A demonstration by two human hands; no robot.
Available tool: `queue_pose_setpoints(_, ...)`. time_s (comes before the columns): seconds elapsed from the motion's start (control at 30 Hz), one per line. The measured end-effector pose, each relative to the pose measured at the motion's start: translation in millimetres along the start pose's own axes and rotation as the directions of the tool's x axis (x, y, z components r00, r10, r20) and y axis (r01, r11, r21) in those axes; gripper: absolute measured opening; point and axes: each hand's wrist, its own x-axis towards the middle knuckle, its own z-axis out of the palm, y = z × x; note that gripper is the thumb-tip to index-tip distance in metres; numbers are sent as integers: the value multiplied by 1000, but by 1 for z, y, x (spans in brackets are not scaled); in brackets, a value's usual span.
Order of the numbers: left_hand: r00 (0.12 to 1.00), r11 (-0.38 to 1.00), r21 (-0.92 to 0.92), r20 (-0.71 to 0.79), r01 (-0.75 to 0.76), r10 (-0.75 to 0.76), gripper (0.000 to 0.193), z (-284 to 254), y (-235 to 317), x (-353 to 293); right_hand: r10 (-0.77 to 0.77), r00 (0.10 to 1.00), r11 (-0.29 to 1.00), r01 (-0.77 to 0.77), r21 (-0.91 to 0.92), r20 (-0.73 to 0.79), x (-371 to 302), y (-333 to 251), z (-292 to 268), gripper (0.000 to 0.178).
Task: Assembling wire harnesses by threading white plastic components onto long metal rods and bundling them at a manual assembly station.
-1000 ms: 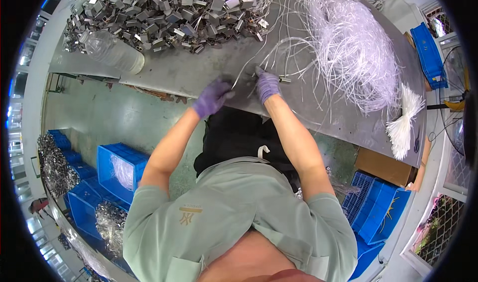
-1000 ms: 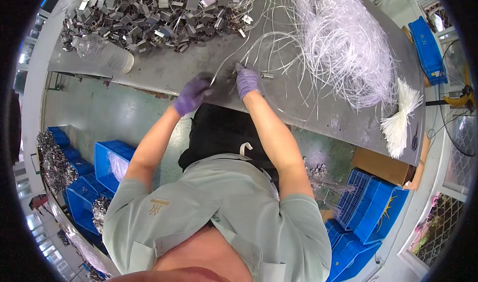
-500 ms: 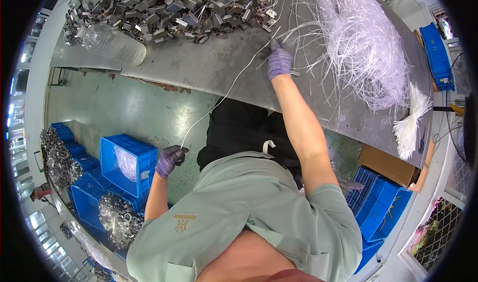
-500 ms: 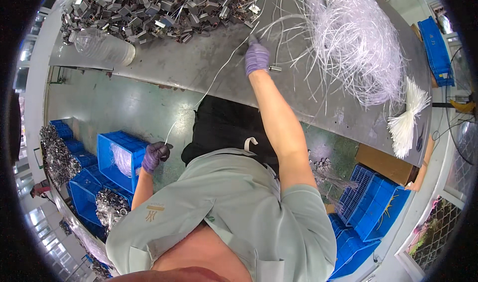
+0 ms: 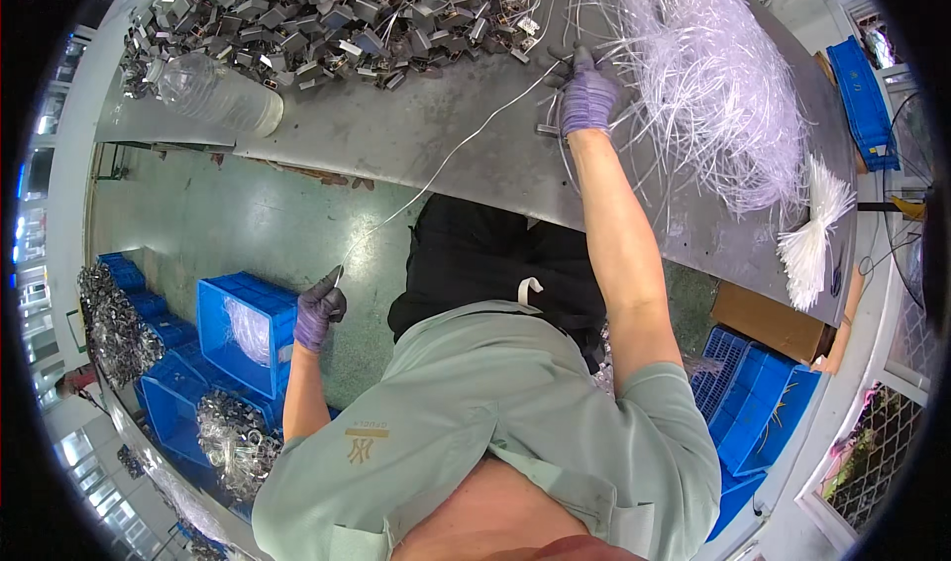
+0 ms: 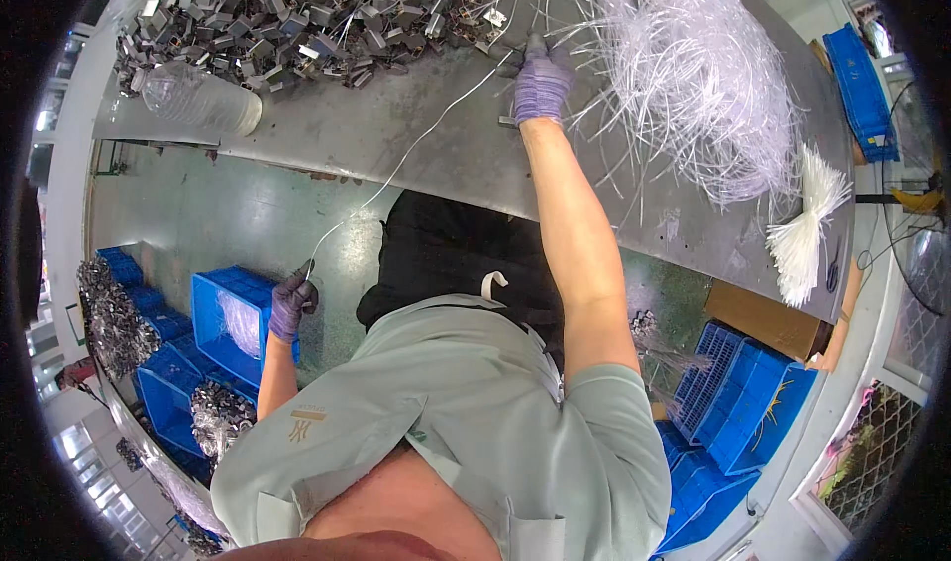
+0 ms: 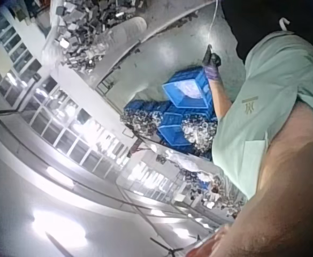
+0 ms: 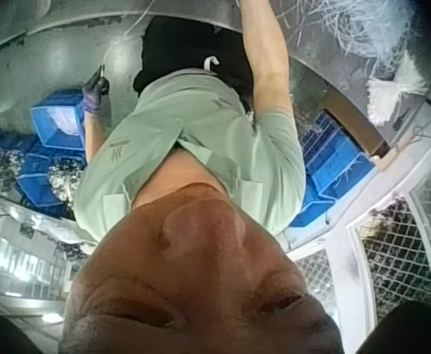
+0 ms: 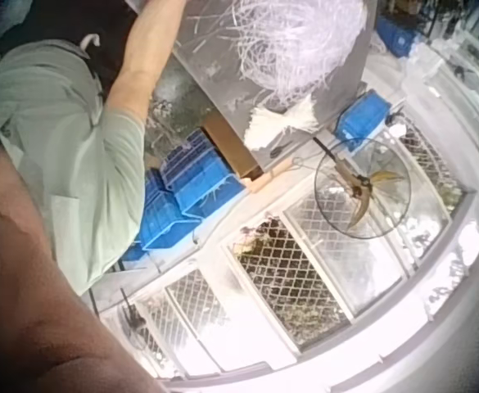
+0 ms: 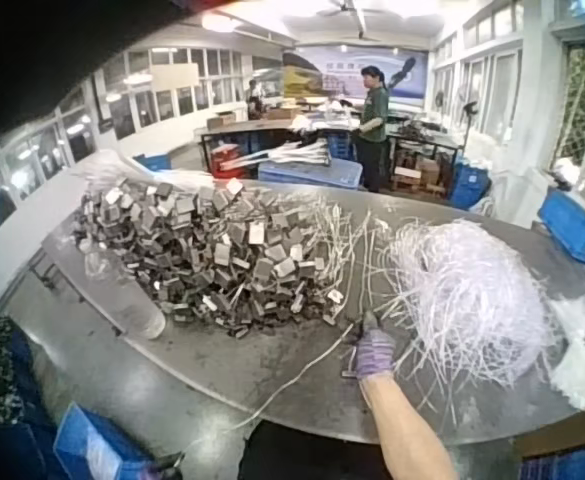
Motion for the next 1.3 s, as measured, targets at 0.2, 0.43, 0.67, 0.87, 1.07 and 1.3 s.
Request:
queue_pose_setpoints(0.2,992,988,-142,105,-58,73,52,4,-7,11,159,976,958,-116,-264,148,11,12,-16,30)
queue_pose_setpoints(0.43,964,959,-281,247,-31,103,55,68,12,44,439,869,897,-409,-170,226,-14,4,-15,32)
queue_pose_setpoints(0.67,928,875,-480,348,59,129,61,118,26,66,451,814,885,-462,-63,367,-53,5,-9,32)
queue_pose_setpoints(0.87,946,846,-531,301,59,123,60,122,48,69,397,856,911,-323,-256,331,-48,-27,-8,29)
queue_pose_setpoints(1.07,933,796,-600,327,84,149,60,132,57,77,368,815,928,-351,-124,448,-63,-28,-5,25)
queue_pose_setpoints(1.3,903,796,-586,410,154,127,57,134,73,70,356,837,845,-99,-526,415,-96,-24,6,22)
